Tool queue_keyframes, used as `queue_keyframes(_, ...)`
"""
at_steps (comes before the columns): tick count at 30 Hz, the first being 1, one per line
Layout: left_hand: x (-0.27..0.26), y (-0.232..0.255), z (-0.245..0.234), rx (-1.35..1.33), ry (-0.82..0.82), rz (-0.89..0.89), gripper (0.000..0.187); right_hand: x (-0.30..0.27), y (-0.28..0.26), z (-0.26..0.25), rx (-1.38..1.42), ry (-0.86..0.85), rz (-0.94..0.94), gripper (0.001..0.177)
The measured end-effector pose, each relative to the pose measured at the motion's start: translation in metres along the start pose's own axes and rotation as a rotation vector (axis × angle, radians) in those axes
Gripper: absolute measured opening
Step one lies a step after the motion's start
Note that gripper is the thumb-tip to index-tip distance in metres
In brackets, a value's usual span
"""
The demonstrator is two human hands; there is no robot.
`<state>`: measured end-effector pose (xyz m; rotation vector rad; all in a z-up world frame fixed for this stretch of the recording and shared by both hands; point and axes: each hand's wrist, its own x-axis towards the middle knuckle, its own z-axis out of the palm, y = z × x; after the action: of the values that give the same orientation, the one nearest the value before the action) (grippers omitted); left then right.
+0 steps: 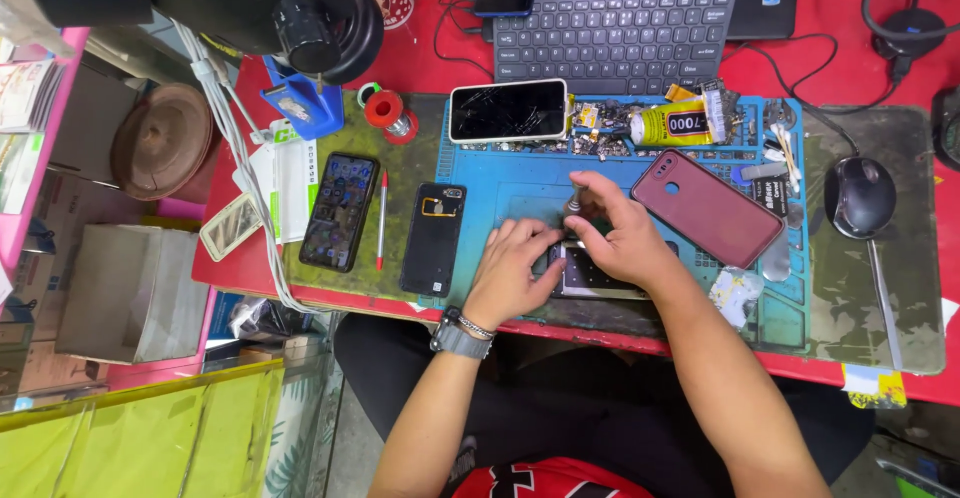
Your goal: The person is removing internal screws from a mobile phone and prying open the internal casing at a repair station.
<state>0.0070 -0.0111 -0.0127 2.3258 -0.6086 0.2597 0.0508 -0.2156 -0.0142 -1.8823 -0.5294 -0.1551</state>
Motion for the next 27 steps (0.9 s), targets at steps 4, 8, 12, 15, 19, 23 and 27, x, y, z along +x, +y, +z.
queue_keyframes(4,-0.004,-0.003,0.003,-0.008,-0.012,-0.028,0.033,-0.002,0.001,0.004,-0.044,0.010,-0.062,0.051)
queue_keyframes(8,-0.004,0.001,0.001,0.007,-0.025,-0.031,0.033,-0.002,-0.011,0.007,-0.066,-0.010,-0.106,0.048)
queue_keyframes(12,-0.002,0.004,-0.004,0.008,-0.033,-0.029,0.032,0.001,-0.020,0.008,-0.016,-0.007,-0.126,0.048)
queue_keyframes(15,-0.002,0.003,-0.004,0.013,-0.024,-0.025,0.030,0.000,-0.012,0.010,-0.011,0.030,-0.149,0.048)
queue_keyframes(19,-0.004,-0.002,0.002,0.011,-0.010,-0.019,0.030,0.000,-0.010,0.011,-0.005,0.051,-0.162,0.048)
queue_keyframes(23,-0.003,0.000,-0.001,0.016,-0.002,-0.012,0.028,-0.001,-0.011,0.010,-0.010,0.051,-0.159,0.047)
queue_keyframes(27,-0.003,0.001,0.000,0.012,-0.014,-0.012,0.028,0.001,-0.018,0.008,0.045,0.027,-0.171,0.044)
